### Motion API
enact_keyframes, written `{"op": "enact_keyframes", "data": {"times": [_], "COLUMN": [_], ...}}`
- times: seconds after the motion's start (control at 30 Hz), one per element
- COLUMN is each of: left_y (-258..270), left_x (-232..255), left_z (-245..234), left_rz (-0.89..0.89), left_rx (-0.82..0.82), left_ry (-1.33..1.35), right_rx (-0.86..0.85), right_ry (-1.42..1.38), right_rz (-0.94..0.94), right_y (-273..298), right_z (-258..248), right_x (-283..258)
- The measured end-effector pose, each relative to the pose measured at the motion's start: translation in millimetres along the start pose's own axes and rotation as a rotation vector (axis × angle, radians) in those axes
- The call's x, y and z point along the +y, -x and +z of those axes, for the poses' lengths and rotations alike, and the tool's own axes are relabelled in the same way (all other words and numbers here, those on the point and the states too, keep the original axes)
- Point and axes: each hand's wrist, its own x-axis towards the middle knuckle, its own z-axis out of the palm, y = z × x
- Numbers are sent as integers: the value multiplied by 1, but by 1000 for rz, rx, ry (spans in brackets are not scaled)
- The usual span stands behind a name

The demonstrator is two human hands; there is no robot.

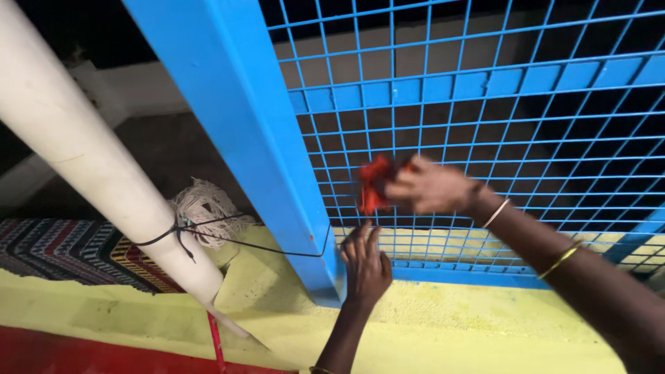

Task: The person cleans a metal grille and frame by wiping them with a cloth, periodically dipping and wringing the cloth in a bucket.

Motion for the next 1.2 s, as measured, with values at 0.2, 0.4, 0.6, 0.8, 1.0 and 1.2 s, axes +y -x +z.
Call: {"op": "enact_keyframes", "data": {"times": [0.2, 0.4, 0.6, 0.8, 1.0, 1.2], "left_y": [-62, -99, -57, -7, -84, -176], "left_x": [16, 39, 32, 36, 64, 132], "left_z": [-18, -25, 9, 20, -7, -58], "left_rz": [20, -91, 11, 72, 156, 224], "left_rx": [449, 481, 194, -11, 372, 567], "left_ry": [166, 255, 101, 25, 136, 339], "right_rx": [554, 353, 275, 73, 155, 715], "right_ry": [-58, -6, -370, -525, -28, 187], "right_rz": [557, 909, 677, 463, 507, 896], "right_y": [38, 6, 13, 55, 96, 110], "right_z": [-51, 38, 113, 117, 20, -66], "right_x": [51, -24, -147, -166, -17, 60]}}
